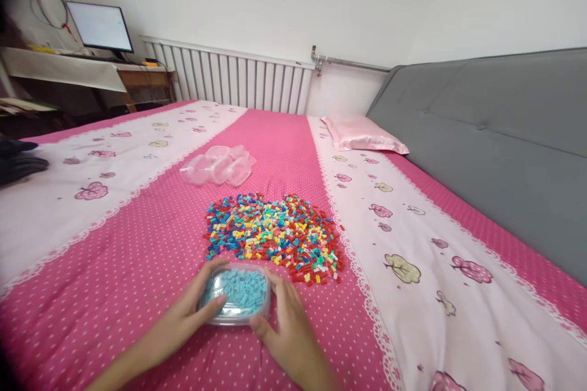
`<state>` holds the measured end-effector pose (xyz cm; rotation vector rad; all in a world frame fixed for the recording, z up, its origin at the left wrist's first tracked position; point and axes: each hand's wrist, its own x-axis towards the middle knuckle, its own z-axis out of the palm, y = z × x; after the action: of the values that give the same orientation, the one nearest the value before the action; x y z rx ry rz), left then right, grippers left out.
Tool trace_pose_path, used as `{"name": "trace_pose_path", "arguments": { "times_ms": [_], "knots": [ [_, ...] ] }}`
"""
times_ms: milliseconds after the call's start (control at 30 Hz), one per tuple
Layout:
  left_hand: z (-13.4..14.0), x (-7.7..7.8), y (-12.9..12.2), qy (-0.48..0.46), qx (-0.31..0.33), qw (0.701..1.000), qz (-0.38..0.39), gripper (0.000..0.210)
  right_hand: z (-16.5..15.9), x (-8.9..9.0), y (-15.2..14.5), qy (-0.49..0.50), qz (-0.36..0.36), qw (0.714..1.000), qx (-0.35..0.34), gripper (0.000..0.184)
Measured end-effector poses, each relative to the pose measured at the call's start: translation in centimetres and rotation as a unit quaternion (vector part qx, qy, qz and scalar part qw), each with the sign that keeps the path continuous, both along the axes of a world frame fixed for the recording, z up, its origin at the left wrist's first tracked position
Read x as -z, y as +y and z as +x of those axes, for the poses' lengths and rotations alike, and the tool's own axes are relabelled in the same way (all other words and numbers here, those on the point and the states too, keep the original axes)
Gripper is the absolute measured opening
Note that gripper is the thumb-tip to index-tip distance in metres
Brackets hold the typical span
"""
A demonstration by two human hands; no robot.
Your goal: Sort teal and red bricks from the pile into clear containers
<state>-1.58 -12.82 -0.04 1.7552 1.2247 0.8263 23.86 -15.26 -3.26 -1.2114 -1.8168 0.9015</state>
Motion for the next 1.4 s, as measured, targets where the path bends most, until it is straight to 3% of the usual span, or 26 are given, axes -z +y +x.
{"name": "trace_pose_path", "arguments": {
  "times_ms": [167,233,333,467,667,900,1167,1400],
  "knots": [
    [-1.8,-0.5,0.4,-0.006,0.067,0.997,-0.045,0.071,0.2,0.0,0.2,-0.01,-0.008,1.0,-0.003,0.095],
    [-2.5,-0.4,0.5,0.005,0.1,0.995,-0.027,0.078,0.0,0.0,0.3,-0.017,0.018,1.0,0.013,0.087],
    [-2.9,-0.4,0.7,0.049,0.115,0.99,0.063,0.09,-0.3,0.0,0.4,-0.018,0.054,0.998,0.028,0.076],
    [-2.5,-1.0,0.9,0.122,0.107,0.972,0.169,0.069,-0.4,0.4,0.5,-0.023,0.066,0.997,0.036,0.078],
    [-2.4,-1.2,1.1,0.104,0.129,0.97,0.178,0.054,-0.4,0.4,0.3,-0.046,0.064,0.996,0.049,0.082],
    [-2.3,-0.8,1.1,0.114,0.128,0.964,0.203,0.058,-0.3,-0.4,0.3,-0.066,0.09,0.993,0.036,0.054],
    [-2.5,-0.5,1.6,0.259,0.126,0.901,0.324,0.055,0.0,-0.3,0.7,-0.126,0.218,0.967,0.039,0.066],
    [-2.8,0.0,2.0,0.302,0.121,0.879,0.348,0.052,0.2,-0.7,0.9,-0.146,0.26,0.953,0.044,0.055]
  ]
}}
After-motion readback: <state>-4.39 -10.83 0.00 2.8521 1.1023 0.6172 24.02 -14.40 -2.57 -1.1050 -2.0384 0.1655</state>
